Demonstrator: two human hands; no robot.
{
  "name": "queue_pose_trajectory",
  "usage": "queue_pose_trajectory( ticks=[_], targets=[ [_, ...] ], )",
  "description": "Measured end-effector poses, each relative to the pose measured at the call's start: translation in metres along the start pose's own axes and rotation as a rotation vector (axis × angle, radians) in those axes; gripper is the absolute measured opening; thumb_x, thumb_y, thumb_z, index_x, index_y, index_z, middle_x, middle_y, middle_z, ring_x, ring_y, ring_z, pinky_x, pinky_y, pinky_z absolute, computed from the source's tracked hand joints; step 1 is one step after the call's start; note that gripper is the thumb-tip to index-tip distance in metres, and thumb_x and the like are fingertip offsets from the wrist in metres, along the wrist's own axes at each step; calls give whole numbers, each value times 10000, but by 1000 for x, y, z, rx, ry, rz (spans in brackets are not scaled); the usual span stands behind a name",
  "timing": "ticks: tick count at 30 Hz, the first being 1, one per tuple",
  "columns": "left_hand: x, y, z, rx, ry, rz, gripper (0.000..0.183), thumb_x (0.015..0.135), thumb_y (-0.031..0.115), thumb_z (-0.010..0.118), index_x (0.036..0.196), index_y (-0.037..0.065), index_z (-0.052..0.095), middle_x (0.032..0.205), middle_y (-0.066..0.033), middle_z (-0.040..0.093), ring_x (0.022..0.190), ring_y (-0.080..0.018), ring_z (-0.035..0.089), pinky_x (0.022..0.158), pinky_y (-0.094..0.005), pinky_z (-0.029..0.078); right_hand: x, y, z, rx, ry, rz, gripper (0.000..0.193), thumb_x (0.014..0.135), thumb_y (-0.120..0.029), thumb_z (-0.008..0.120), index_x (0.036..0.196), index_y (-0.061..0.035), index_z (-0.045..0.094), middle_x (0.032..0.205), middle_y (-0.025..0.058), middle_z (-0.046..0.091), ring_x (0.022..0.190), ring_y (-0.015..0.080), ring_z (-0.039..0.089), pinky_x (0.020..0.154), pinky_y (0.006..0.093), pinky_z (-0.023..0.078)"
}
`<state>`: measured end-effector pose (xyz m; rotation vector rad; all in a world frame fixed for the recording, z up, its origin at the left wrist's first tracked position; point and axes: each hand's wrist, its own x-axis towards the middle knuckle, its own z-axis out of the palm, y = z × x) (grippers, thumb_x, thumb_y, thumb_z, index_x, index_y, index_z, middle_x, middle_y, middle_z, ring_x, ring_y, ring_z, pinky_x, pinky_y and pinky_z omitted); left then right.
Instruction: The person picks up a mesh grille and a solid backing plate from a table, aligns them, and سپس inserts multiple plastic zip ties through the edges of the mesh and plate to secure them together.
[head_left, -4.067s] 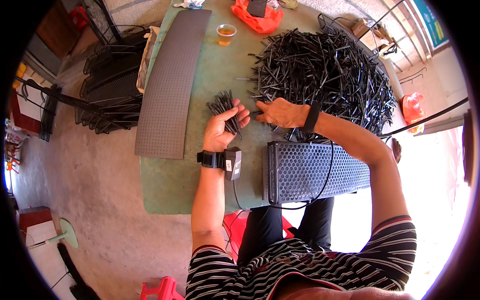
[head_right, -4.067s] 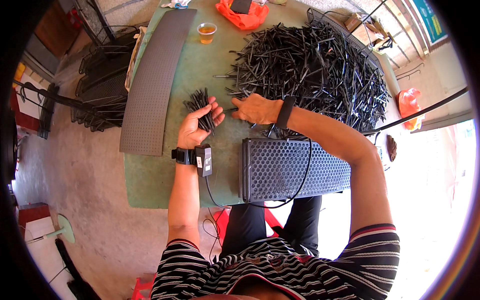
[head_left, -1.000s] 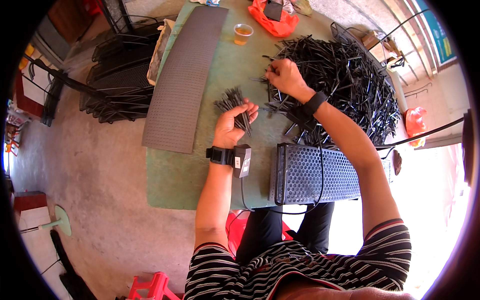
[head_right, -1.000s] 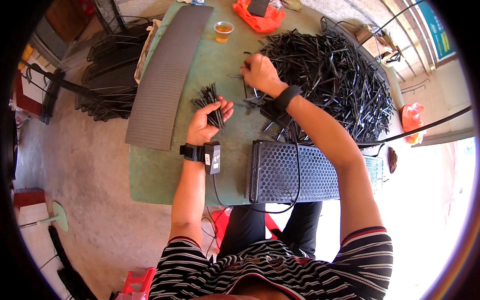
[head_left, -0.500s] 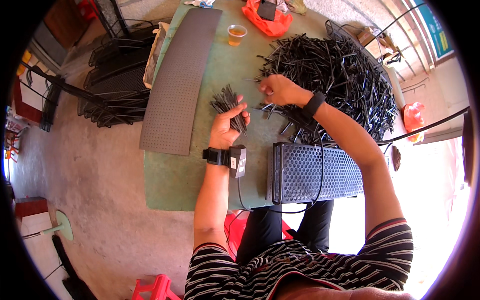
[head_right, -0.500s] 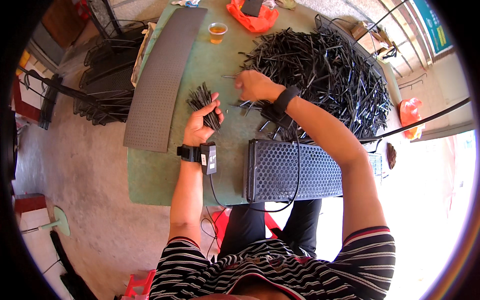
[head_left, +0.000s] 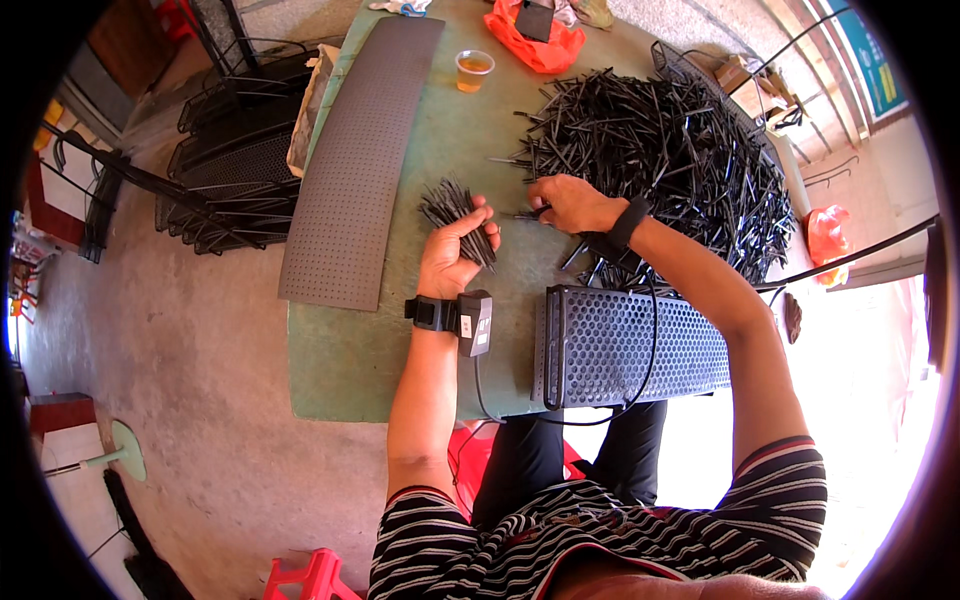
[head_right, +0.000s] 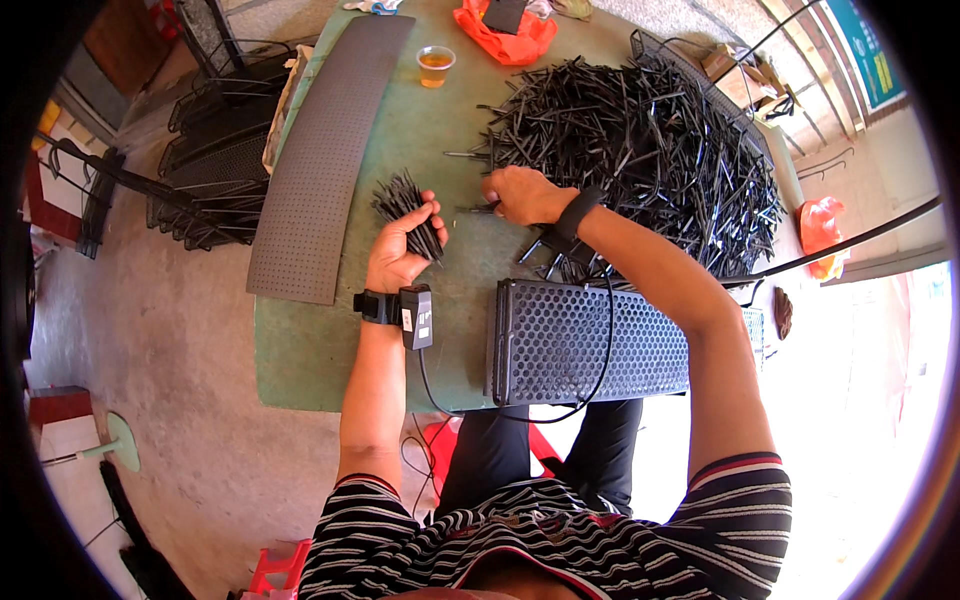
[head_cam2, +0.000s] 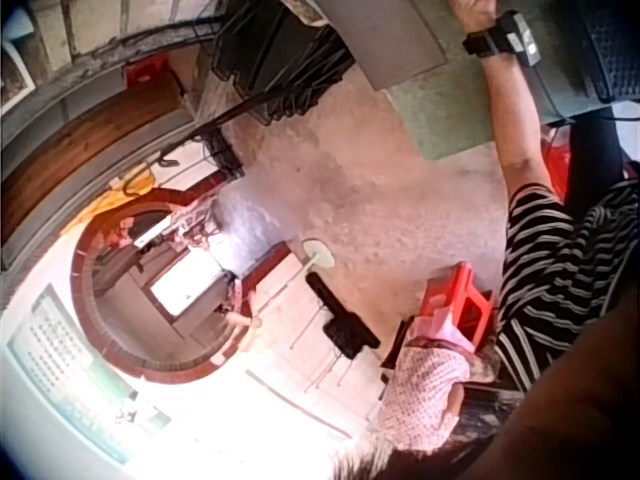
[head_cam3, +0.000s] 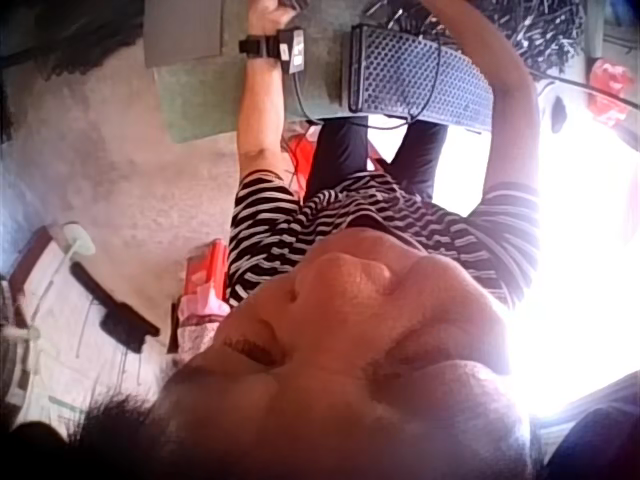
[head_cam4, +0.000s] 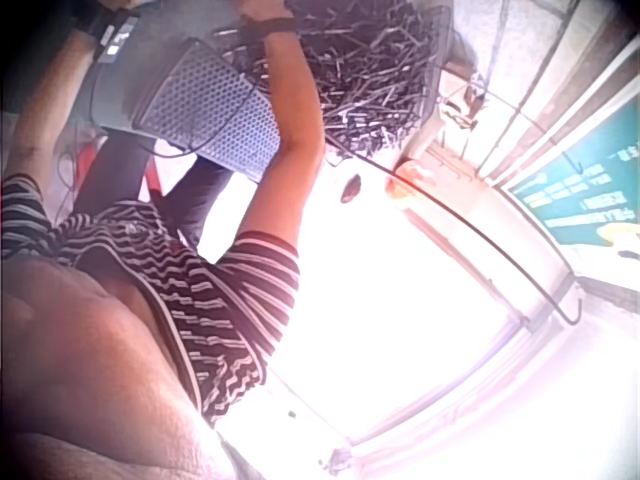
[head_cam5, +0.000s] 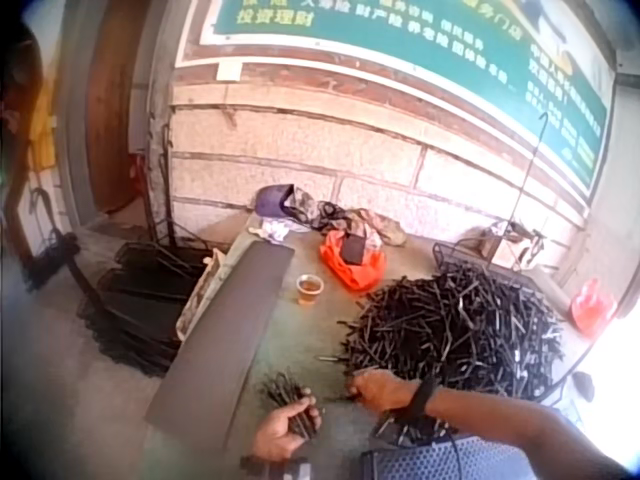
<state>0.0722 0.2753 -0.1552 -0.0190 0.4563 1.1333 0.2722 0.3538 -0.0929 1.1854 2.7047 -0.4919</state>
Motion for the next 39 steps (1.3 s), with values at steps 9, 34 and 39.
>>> queue_pose_trajectory(
  ticks=[9, 34, 39],
  targets=[
    [0, -2, -1, -31, 25, 27, 165, 776, -6, 610, 933, 21, 570, 871, -98, 599, 823, -253, 599, 772, -387, 507, 11, -9, -24, 534, 171, 180, 111, 735, -85, 609, 731, 24, 588, 613, 99, 588, 550, 194, 569, 497, 317, 446],
    [10, -8, -12, -37, -125, -52, 235, 837, 92, 561, 1050, -5, 544, 981, -93, 588, 870, -194, 584, 782, -331, 491, -17, -87, -34, -85, 191, -739, 160, 686, -37, 533, 825, 42, 521, 843, 108, 507, 752, 258, 580, 625, 332, 515],
    [7, -7, -9, -41, -143, -76, 234, 837, 90, 566, 1051, -4, 551, 984, -87, 590, 887, -180, 577, 781, -306, 484, -16, -73, -26, -382, 197, -829, 223, 674, -137, 534, 830, 22, 550, 872, 113, 517, 742, 254, 533, 638, 342, 473]
  ],
)
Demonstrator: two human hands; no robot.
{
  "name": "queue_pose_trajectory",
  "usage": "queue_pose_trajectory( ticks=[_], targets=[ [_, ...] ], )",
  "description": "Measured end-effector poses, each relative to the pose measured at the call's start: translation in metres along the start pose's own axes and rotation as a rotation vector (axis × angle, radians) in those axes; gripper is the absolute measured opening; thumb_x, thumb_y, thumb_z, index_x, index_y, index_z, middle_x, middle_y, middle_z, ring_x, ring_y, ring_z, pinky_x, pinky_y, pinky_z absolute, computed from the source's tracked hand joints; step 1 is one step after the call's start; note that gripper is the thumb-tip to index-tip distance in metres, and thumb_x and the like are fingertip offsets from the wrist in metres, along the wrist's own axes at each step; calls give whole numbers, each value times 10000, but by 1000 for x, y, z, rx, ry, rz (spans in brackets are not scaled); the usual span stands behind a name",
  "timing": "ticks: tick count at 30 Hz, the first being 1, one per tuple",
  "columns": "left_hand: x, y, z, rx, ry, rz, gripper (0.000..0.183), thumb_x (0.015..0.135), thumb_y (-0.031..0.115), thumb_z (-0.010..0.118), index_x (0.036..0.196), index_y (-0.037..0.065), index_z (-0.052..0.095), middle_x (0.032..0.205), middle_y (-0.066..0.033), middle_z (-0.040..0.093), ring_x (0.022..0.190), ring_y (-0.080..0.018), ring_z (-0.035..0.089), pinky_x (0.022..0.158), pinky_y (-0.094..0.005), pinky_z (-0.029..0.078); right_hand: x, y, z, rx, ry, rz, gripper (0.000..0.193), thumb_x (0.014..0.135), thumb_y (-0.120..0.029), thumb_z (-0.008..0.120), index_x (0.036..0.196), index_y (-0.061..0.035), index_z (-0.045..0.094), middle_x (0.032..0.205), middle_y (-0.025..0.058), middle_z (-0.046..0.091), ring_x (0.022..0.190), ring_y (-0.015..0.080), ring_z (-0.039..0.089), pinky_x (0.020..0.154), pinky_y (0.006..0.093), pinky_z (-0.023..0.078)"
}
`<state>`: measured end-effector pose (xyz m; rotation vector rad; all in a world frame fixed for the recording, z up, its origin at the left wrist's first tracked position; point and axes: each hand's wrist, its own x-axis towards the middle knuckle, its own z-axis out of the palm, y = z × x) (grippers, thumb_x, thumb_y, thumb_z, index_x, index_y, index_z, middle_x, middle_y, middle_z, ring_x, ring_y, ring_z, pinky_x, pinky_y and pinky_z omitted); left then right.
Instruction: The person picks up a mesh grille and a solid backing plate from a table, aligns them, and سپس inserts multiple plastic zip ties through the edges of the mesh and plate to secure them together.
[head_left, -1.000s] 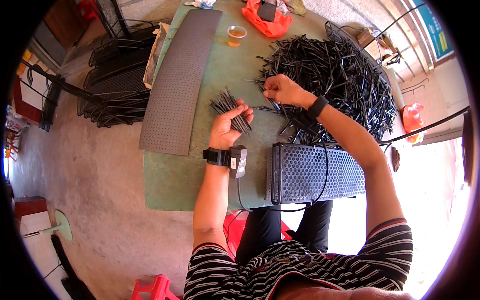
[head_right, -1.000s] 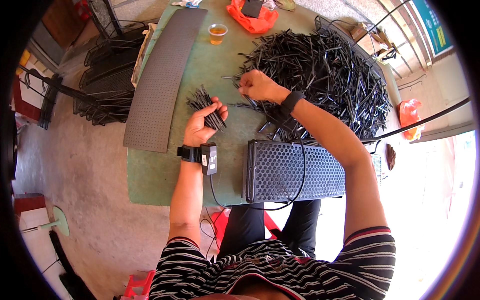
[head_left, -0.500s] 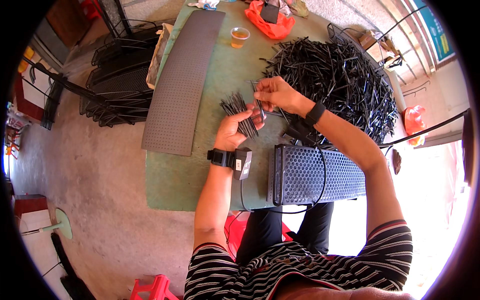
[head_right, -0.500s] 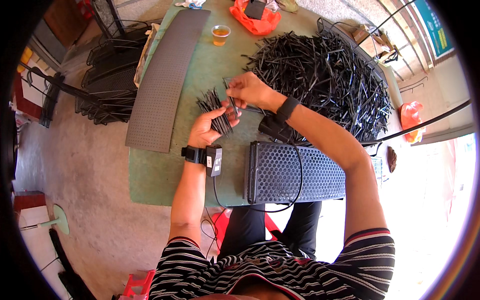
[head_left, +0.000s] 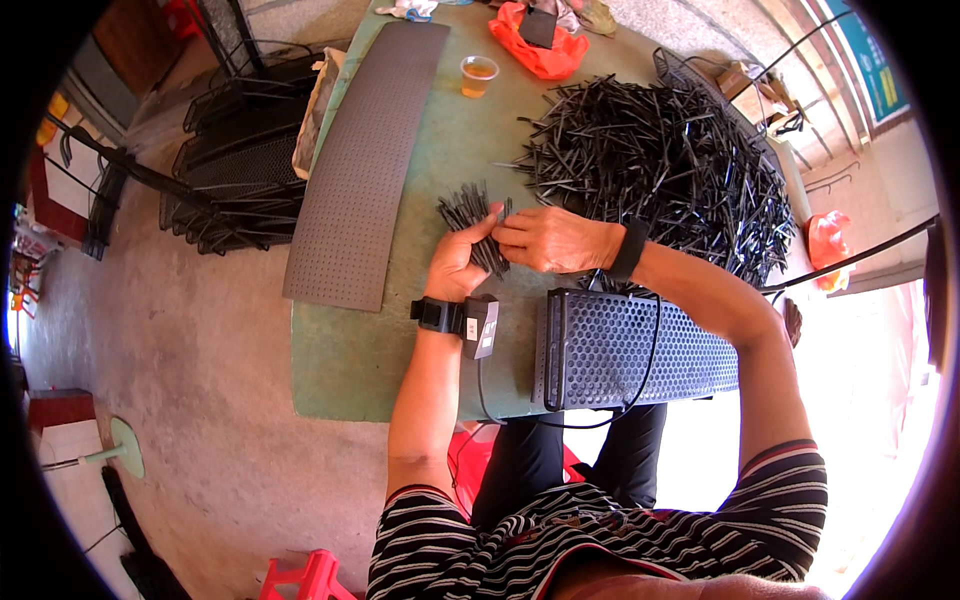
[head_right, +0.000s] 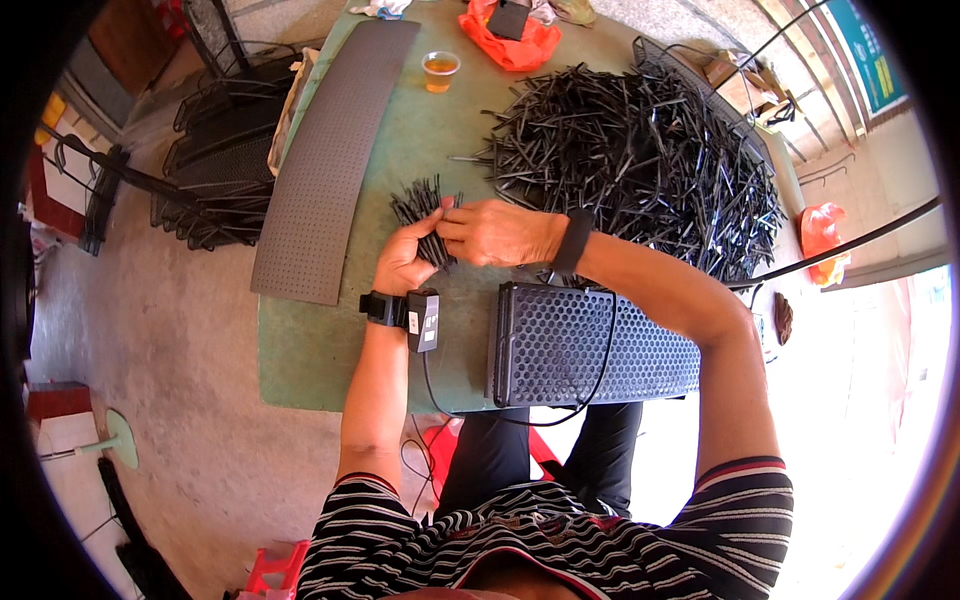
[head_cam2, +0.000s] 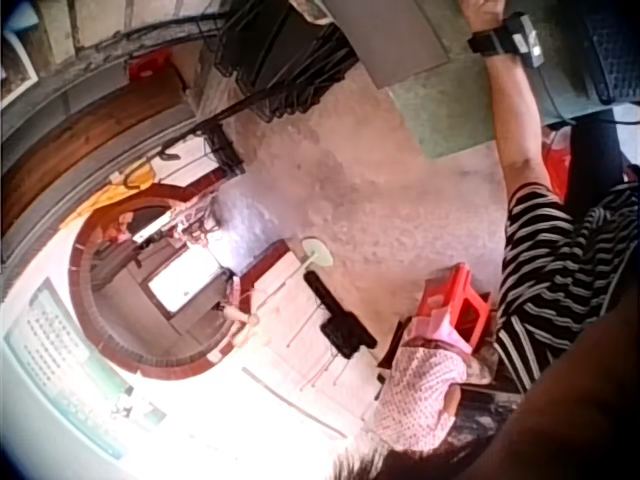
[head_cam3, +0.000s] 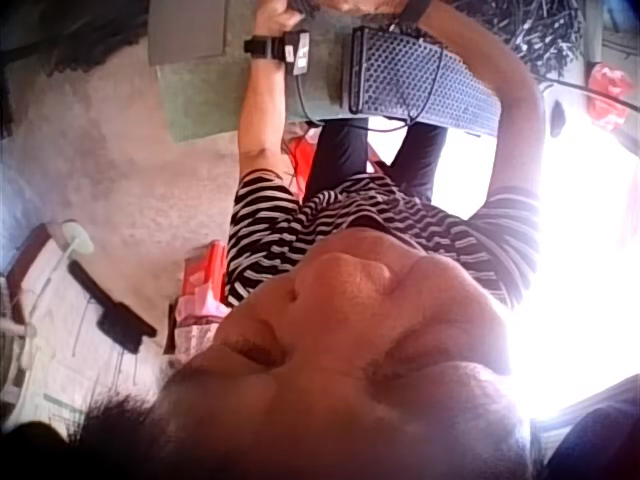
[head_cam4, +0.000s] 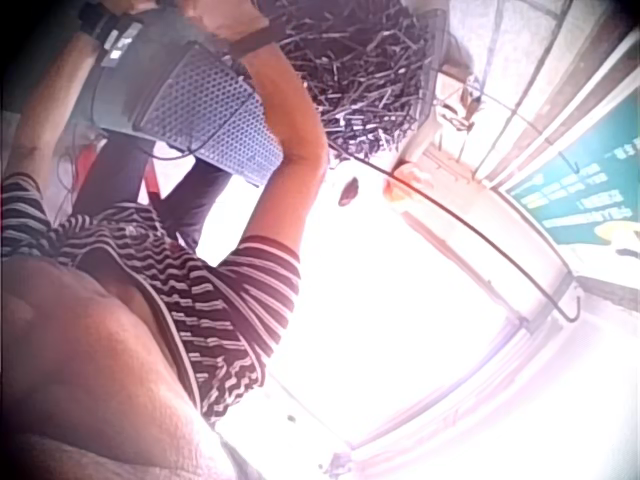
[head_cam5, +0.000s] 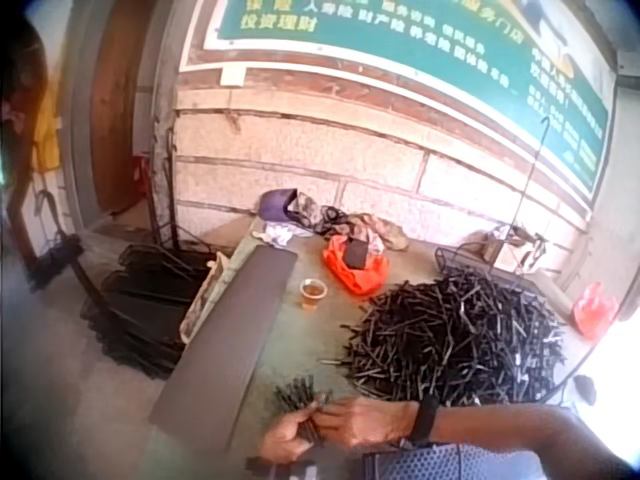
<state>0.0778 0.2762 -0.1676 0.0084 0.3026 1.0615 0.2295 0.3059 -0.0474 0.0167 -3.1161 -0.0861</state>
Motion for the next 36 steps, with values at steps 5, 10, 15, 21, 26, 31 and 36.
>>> queue_pose_trajectory(
  ticks=[5, 10, 15, 21, 26, 31, 36],
  targets=[
    [-3, 0, 7, 44, 117, 74, 252, 794, 16, 600, 1038, -13, 545, 917, -102, 594, 815, -211, 594, 761, -351, 504, 2, 2, -6, 507, 377, 370, 125, 710, -21, 555, 822, 24, 587, 828, 98, 579, 657, 221, 582, 576, 330, 499],
    [-3, 3, 7, 61, 117, 78, 246, 785, -20, 589, 1026, -21, 542, 836, -85, 578, 787, -213, 584, 804, -375, 498, -13, 33, -8, 779, 491, 1091, 83, 741, -43, 552, 773, 32, 548, 643, 106, 556, 512, 159, 527, 500, 283, 446],
    [-6, 3, 10, 35, 131, 109, 244, 788, -24, 582, 1027, 1, 540, 804, -78, 569, 753, -206, 573, 807, -380, 493, -26, 40, 7, 373, -12, 795, 158, 636, -94, 535, 729, 21, 588, 669, 209, 582, 628, 372, 569, 573, 408, 467],
    [-6, 6, 4, 6, 148, 139, 226, 792, -9, 579, 1012, 29, 541, 845, -60, 567, 773, -181, 551, 790, -358, 484, -9, 37, 33, 311, -213, 846, 145, 645, -92, 552, 713, 34, 577, 716, 231, 582, 709, 390, 582, 598, 442, 475],
    [-9, 5, 9, 38, 155, 121, 205, 797, -3, 573, 997, 35, 548, 866, -52, 569, 775, -164, 546, 774, -342, 482, -1, 35, 46, 321, -260, 839, 128, 623, -40, 557, 717, 41, 588, 713, 224, 592, 715, 382, 596, 590, 435, 481],
    [-7, 3, 9, 17, 140, 118, 207, 771, -22, 601, 972, 11, 562, 852, -78, 583, 754, -188, 569, 738, -360, 507, -9, 40, 55, 280, -159, 907, 125, 640, -73, 585, 723, 20, 580, 664, 180, 584, 652, 337, 590, 543, 398, 466],
    [-8, 2, 13, -26, 156, 78, 251, 792, -12, 579, 1035, 13, 525, 894, -93, 584, 886, -244, 576, 829, -416, 483, -8, 65, 12, 1458, 93, 1210, 147, 729, -109, 637, 680, 23, 594, 570, 62, 566, 467, 121, 546, 388, 237, 432]
  ],
)
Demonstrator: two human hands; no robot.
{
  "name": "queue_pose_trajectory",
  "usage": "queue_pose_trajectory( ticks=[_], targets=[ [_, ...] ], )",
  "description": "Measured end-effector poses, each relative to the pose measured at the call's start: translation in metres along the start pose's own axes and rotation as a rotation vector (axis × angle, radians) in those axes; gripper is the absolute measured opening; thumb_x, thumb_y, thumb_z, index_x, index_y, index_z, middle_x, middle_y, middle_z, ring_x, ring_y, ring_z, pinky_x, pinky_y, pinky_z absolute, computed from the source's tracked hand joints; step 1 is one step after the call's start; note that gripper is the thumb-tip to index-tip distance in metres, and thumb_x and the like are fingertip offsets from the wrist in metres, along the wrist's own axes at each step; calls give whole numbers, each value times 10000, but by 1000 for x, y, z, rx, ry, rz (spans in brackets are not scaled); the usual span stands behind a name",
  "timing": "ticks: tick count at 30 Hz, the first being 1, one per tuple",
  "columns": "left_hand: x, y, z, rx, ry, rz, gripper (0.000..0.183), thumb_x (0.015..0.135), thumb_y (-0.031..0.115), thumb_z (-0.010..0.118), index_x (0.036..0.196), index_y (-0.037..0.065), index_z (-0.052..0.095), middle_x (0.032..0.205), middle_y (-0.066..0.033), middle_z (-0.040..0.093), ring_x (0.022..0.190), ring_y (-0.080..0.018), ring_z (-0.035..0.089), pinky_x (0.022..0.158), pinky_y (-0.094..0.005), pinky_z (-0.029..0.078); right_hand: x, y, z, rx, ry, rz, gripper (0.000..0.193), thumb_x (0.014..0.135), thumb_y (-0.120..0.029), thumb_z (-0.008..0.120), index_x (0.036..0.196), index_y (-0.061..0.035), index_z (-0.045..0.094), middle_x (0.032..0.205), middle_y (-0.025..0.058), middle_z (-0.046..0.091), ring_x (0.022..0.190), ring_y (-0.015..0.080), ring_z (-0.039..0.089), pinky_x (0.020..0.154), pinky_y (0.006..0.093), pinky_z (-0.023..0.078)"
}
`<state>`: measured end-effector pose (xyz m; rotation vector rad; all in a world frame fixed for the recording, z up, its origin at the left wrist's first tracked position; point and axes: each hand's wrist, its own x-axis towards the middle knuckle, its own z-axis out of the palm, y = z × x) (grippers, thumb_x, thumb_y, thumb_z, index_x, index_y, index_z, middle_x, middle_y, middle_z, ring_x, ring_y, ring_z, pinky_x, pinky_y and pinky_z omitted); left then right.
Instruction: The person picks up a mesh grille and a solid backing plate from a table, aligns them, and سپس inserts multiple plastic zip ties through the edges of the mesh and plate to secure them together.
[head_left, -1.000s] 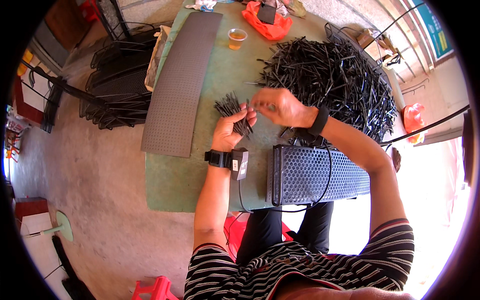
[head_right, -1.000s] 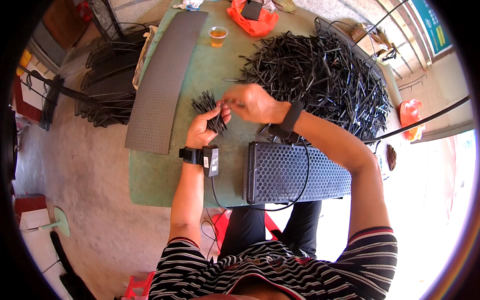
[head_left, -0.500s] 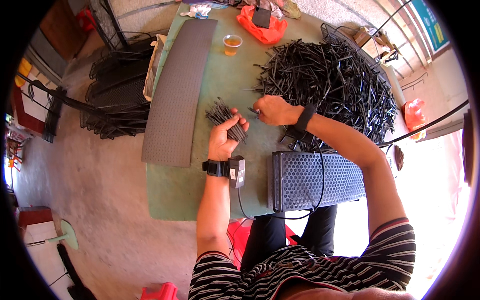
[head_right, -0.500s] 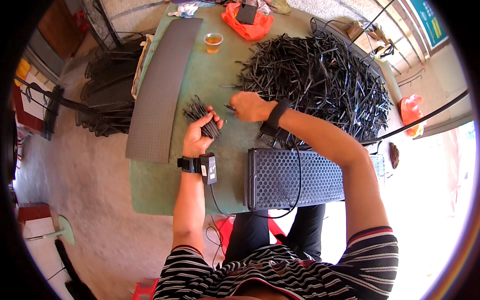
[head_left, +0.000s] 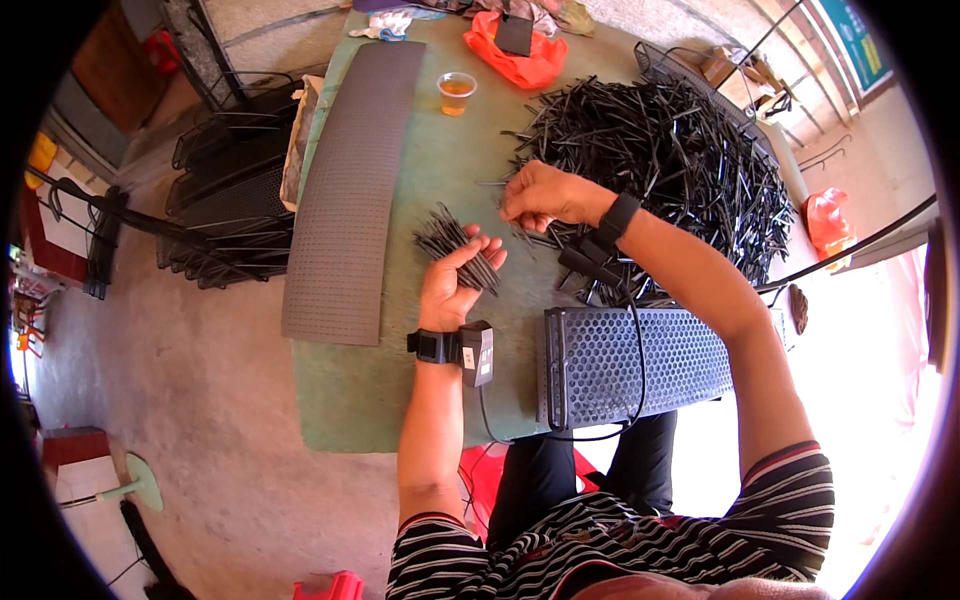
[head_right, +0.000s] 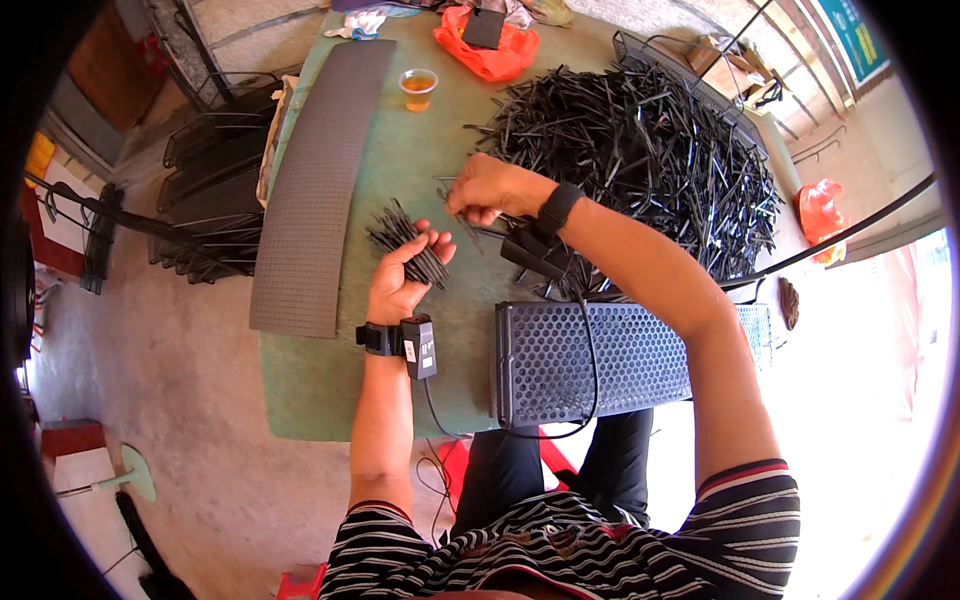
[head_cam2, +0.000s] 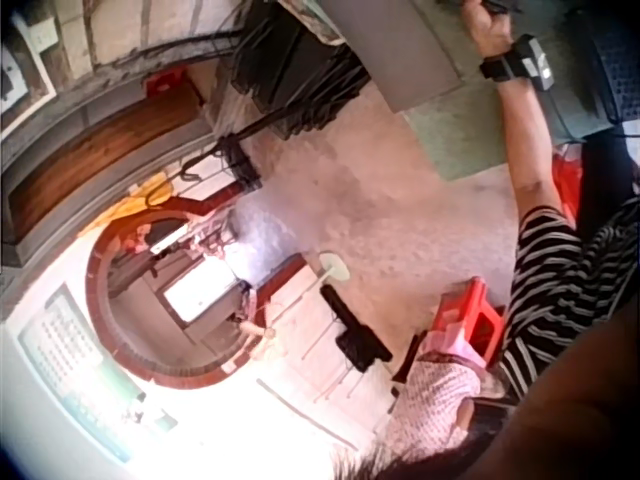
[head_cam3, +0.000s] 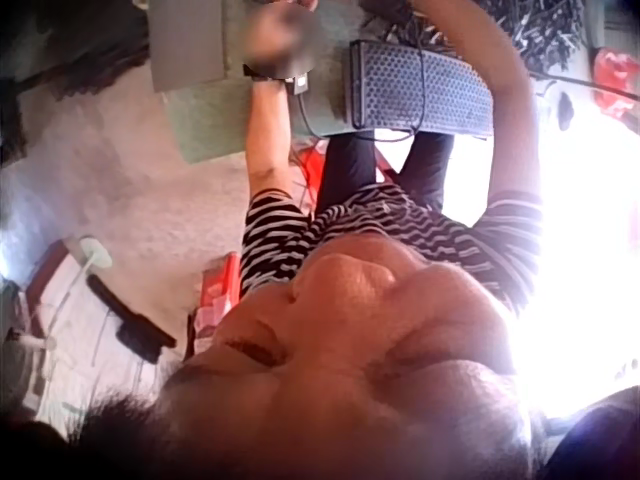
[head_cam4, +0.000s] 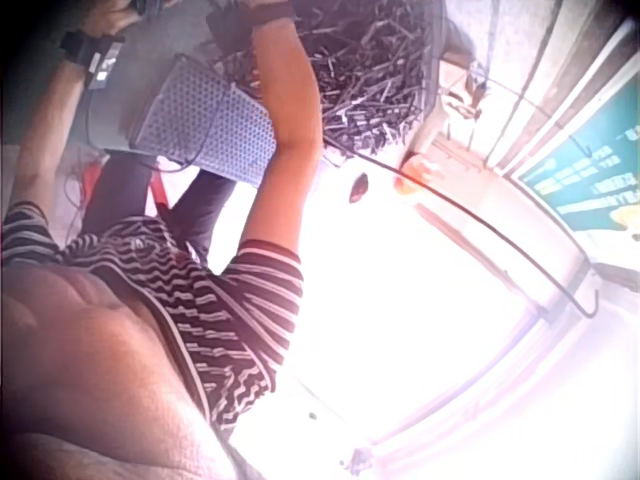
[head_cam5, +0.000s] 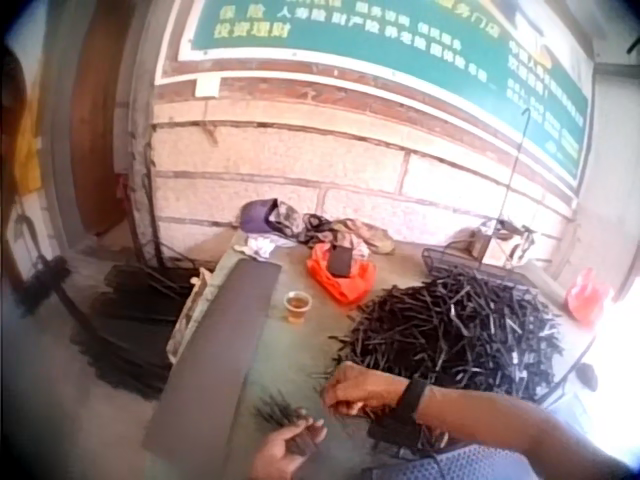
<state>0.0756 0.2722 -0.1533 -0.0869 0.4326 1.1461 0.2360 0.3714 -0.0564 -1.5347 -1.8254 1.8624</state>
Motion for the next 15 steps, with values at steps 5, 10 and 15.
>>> queue_pose_trajectory(
  ticks=[5, 10, 15],
  targets=[
    [-1, -4, 8, -7, -75, -20, 294, 804, 26, 588, 1086, 33, 505, 940, -115, 595, 914, -271, 582, 808, -424, 486, -14, -17, 24, 1, -15, -97, 140, 733, -55, 614, 743, 84, 602, 643, 107, 604, 561, 156, 603, 473, 239, 505],
    [5, -1, -7, 25, -67, 0, 283, 791, 37, 612, 1065, 57, 545, 894, -95, 598, 758, -202, 579, 715, -371, 497, -3, 9, -16, -881, 248, -212, 195, 672, -124, 663, 713, 59, 609, 662, 168, 611, 604, 277, 615, 562, 341, 513],
    [5, 2, -9, -26, -70, -29, 293, 786, 27, 612, 1072, 48, 554, 845, -64, 595, 724, -187, 575, 699, -363, 492, -18, 38, -18, -1190, 288, 48, 218, 627, -109, 660, 777, 38, 600, 819, 198, 620, 788, 360, 608, 651, 399, 508]
  ],
)
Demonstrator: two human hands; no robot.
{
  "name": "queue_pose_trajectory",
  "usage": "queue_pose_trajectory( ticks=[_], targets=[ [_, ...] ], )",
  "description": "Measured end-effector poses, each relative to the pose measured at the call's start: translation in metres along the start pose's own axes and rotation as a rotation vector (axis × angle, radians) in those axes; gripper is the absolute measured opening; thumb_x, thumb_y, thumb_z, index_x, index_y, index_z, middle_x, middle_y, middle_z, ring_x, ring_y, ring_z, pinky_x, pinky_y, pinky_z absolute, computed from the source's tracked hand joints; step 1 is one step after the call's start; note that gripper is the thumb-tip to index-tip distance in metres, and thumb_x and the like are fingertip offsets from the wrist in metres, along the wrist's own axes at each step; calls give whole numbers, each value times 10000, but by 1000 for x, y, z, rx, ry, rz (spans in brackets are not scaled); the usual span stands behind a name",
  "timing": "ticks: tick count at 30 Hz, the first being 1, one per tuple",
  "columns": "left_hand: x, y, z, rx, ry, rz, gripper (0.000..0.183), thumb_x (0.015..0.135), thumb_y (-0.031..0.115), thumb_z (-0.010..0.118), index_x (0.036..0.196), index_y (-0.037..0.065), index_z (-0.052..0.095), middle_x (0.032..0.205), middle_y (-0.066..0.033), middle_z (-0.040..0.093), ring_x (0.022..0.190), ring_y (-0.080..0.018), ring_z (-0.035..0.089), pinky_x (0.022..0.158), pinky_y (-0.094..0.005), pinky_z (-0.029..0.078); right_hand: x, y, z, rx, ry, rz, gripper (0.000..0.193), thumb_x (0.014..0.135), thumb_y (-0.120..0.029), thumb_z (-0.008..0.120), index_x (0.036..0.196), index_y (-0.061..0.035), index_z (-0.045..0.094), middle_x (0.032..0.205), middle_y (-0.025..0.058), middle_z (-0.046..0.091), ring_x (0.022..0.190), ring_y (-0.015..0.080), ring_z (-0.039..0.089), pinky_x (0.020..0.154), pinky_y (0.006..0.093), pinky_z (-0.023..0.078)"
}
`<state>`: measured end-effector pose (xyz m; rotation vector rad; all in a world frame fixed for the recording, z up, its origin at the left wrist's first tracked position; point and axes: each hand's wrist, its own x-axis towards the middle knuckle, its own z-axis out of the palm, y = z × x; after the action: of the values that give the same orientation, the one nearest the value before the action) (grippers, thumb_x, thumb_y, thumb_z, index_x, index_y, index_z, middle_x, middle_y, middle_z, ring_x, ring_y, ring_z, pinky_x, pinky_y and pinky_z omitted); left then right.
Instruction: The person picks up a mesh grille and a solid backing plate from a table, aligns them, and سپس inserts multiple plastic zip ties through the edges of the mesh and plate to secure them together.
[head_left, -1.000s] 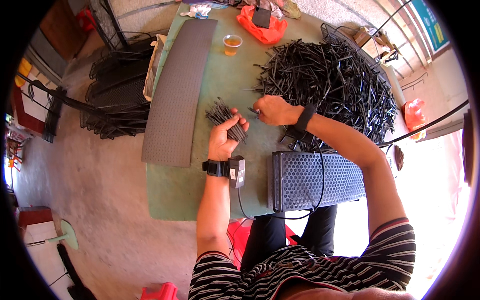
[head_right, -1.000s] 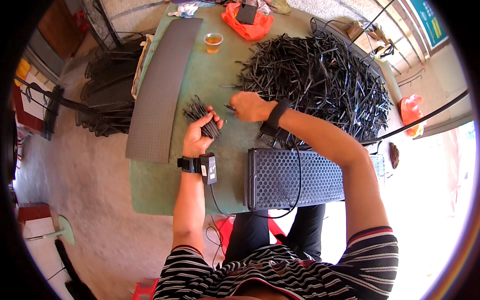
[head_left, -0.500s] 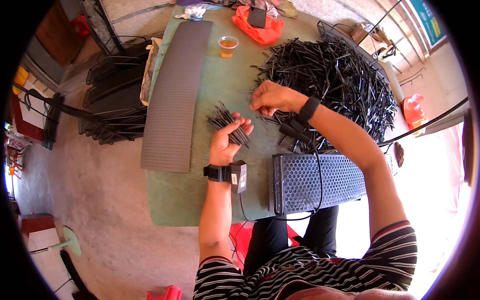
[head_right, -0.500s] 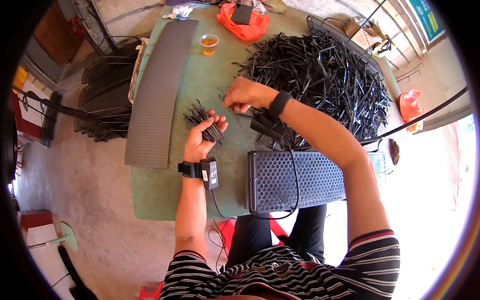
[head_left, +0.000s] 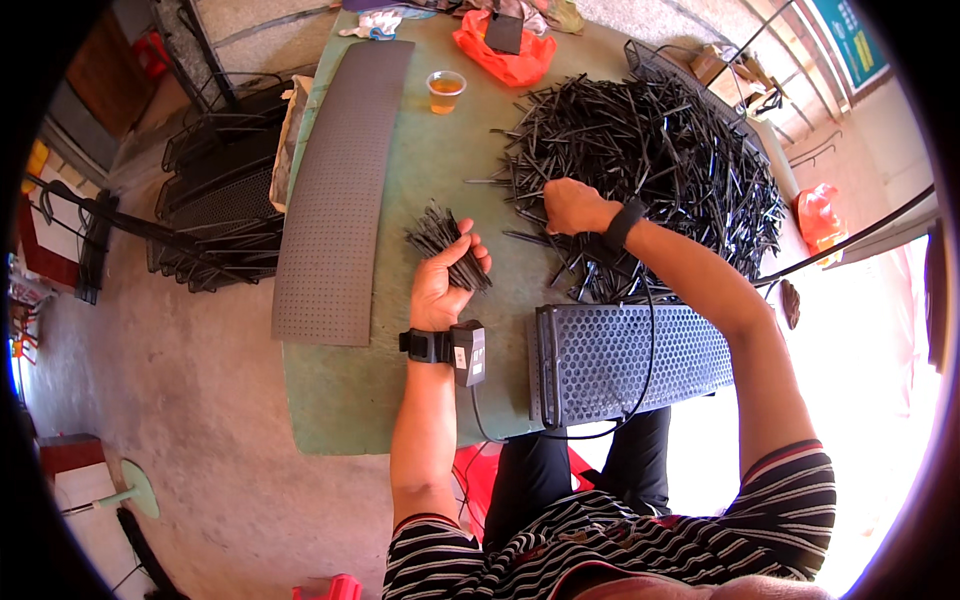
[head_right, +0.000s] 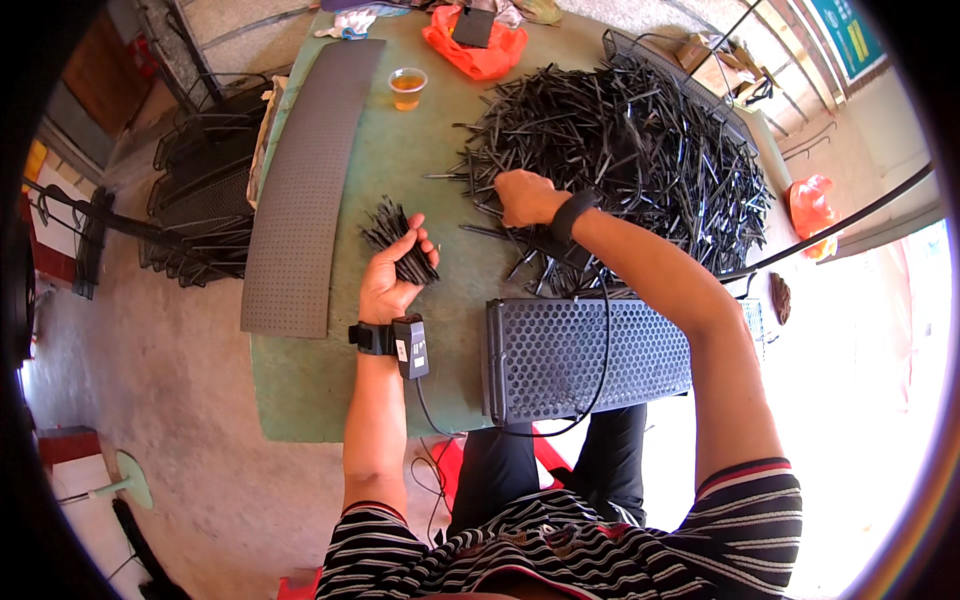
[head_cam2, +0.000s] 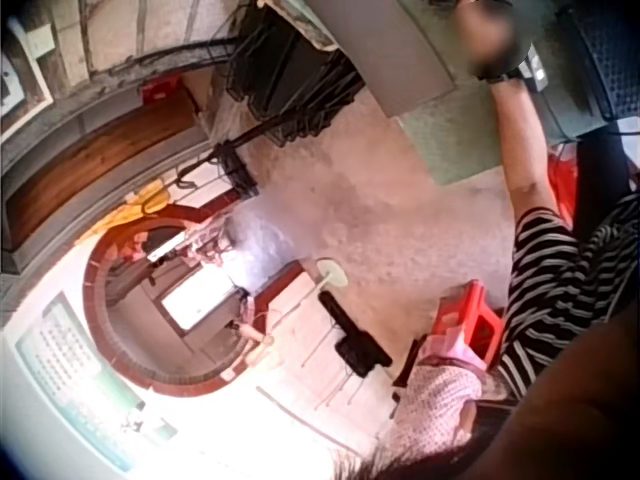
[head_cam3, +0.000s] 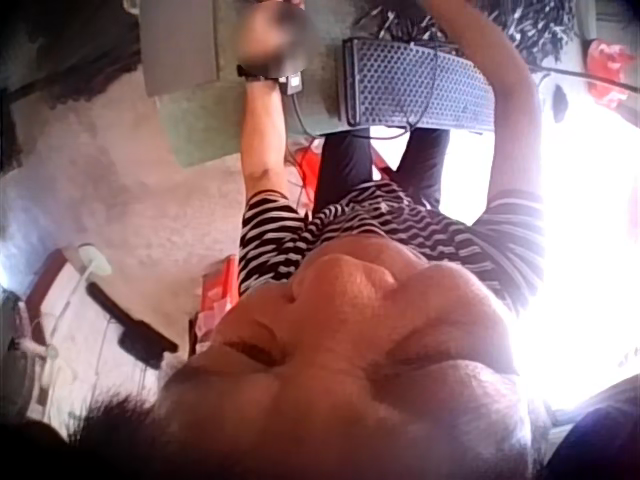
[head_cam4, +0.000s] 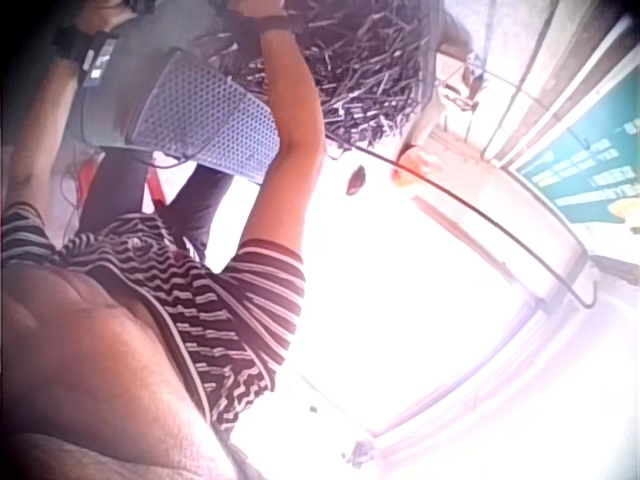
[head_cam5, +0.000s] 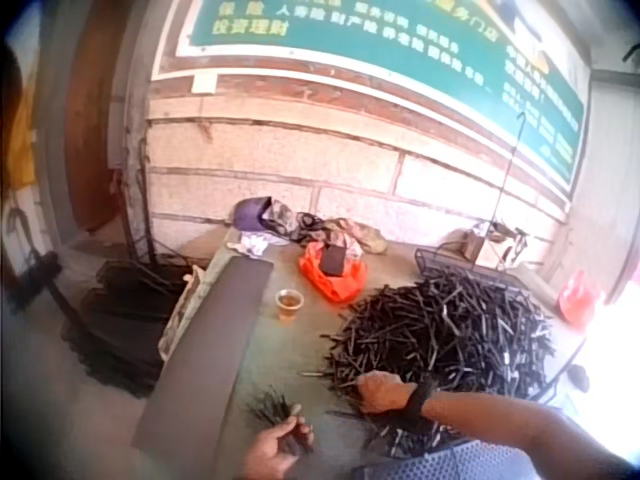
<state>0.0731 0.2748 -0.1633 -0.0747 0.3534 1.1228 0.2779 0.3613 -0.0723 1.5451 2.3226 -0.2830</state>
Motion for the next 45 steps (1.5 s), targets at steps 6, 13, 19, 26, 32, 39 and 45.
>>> queue_pose_trajectory(
  ticks=[6, 13, 19, 26, 32, 39, 45],
  targets=[
    [-7, -1, 10, 90, 34, 9, 313, 790, 60, 615, 1095, 50, 542, 830, -27, 598, 811, -192, 586, 767, -393, 481, -13, -20, -1, -97, -26, 2, 165, 661, -85, 610, 806, -5, 616, 837, 176, 624, 844, 332, 608, 679, 393, 506],
    [-4, -1, 7, 83, 53, 8, 313, 787, 59, 617, 1091, 36, 545, 808, -36, 598, 817, -209, 585, 785, -385, 482, 5, -15, -18, 325, -265, 136, 204, 646, -93, 607, 811, 27, 611, 824, 217, 613, 815, 350, 610, 684, 399, 502],
    [-2, 0, 4, 83, 54, -5, 301, 791, 53, 611, 1084, 29, 548, 810, -48, 583, 760, -214, 571, 732, -357, 491, 6, -20, -2, 31, 72, 62, 167, 656, -62, 596, 799, 24, 601, 820, 224, 604, 838, 367, 600, 685, 416, 500],
    [-3, 0, 4, 78, 39, -2, 292, 793, 53, 608, 1078, 33, 550, 809, -52, 580, 743, -219, 571, 727, -357, 493, 9, -27, 5, -5, 91, 59, 155, 662, -70, 563, 783, 9, 620, 815, 204, 619, 790, 369, 609, 664, 414, 502],
    [0, -1, 3, 30, 48, 2, 224, 785, 13, 600, 1004, 7, 554, 801, -84, 593, 829, -255, 590, 807, -389, 491, 13, -11, -22, 418, 55, -125, 145, 647, -84, 580, 574, 41, 582, 559, 148, 579, 496, 272, 574, 461, 364, 448],
    [-2, -4, 11, 33, 64, 23, 161, 785, -4, 595, 941, -3, 554, 822, -101, 590, 844, -265, 592, 827, -401, 490, 7, -18, -33, 968, -235, 67, 163, 656, -104, 621, 587, 36, 576, 505, 75, 523, 391, 133, 480, 347, 255, 338],
    [-3, -1, 9, 43, 73, 8, 164, 792, -1, 589, 950, -6, 550, 828, -96, 584, 833, -251, 587, 811, -397, 495, 7, -21, -35, 733, -155, 3, 174, 645, -118, 620, 601, 42, 569, 472, 64, 511, 385, 133, 473, 350, 257, 342]
  ],
)
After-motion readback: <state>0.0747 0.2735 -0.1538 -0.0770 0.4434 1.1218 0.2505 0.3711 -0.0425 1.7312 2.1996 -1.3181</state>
